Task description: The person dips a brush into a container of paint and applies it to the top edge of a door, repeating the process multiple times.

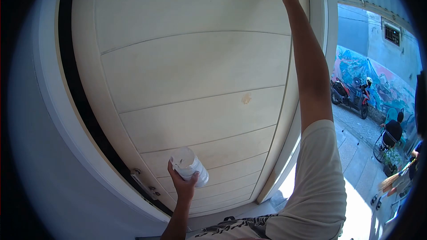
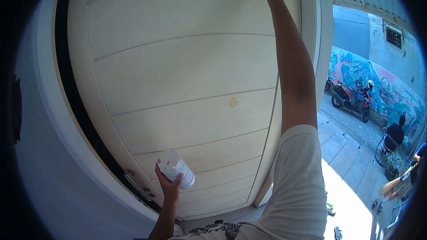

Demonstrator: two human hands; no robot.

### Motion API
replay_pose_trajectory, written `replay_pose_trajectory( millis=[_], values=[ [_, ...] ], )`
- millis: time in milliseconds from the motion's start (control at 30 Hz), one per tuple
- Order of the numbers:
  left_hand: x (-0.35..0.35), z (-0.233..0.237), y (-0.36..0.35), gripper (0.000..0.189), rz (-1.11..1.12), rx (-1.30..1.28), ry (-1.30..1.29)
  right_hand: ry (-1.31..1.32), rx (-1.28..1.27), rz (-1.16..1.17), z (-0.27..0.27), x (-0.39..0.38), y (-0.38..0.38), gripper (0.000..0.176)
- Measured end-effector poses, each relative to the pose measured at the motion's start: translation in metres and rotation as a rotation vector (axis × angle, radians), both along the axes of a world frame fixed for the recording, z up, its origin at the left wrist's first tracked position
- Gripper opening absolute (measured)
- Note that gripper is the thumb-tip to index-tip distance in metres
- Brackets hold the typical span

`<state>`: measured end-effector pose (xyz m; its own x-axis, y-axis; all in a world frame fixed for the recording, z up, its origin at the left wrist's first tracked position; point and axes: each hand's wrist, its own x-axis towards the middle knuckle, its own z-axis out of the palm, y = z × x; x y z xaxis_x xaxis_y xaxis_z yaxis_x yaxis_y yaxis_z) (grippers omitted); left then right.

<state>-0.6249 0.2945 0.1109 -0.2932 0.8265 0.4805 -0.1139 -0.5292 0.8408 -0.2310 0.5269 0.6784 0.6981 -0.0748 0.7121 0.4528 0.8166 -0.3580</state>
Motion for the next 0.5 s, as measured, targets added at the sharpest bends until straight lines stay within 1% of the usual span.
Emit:
replay_pose_trajectory(
  millis=[33,67,100,133,167,233,267,333,367,400,433,467,500],
  values=[
    [0.001,0.001,0.000,0.103,0.001,0.001,0.001,-0.028,0.076,0.122,0.009,-0.011,0.013,0.031],
    [0.001,0.000,0.000,0.103,0.010,0.000,-0.007,-0.139,0.104,-0.087,0.009,-0.038,0.021,0.012],
    [0.001,-0.001,0.000,0.103,0.018,-0.001,-0.013,-0.272,0.326,-0.334,0.011,-0.056,0.039,0.009],
    [0.001,-0.002,0.001,0.103,0.016,0.000,-0.011,-0.325,0.191,-0.115,-0.001,-0.095,0.010,0.011],
    [0.000,-0.005,0.003,0.103,0.016,0.006,-0.003,-0.423,0.101,-0.094,-0.013,-0.122,-0.010,0.011],
    [-0.001,-0.006,0.005,0.103,0.019,0.011,0.008,-0.588,0.182,-0.115,-0.016,-0.143,-0.008,0.012],
    [-0.001,-0.006,0.005,0.103,0.034,0.009,0.019,-0.586,0.179,-0.111,-0.014,-0.137,-0.009,0.012],
    [-0.002,-0.005,0.002,0.103,0.057,0.004,0.028,-0.537,0.088,-0.150,-0.005,-0.109,-0.013,0.013],
    [-0.003,-0.004,0.001,0.103,0.059,0.009,0.025,-0.492,0.073,-0.211,0.002,-0.083,-0.007,0.014],
    [-0.001,0.000,-0.002,0.104,0.061,0.015,0.024,-0.412,-0.010,-0.218,0.007,-0.053,-0.010,0.014],
    [-0.001,0.001,-0.004,0.104,0.066,0.014,0.025,-0.340,-0.021,-0.326,0.007,-0.020,-0.003,0.013],
    [0.000,0.003,-0.006,0.104,0.079,0.021,0.037,-0.319,-0.171,-0.506,0.022,0.042,0.033,0.028],
    [-0.001,0.004,-0.006,0.105,0.093,0.029,0.047,-0.278,-0.087,-0.427,-0.001,0.046,0.005,0.031]
  ],
)
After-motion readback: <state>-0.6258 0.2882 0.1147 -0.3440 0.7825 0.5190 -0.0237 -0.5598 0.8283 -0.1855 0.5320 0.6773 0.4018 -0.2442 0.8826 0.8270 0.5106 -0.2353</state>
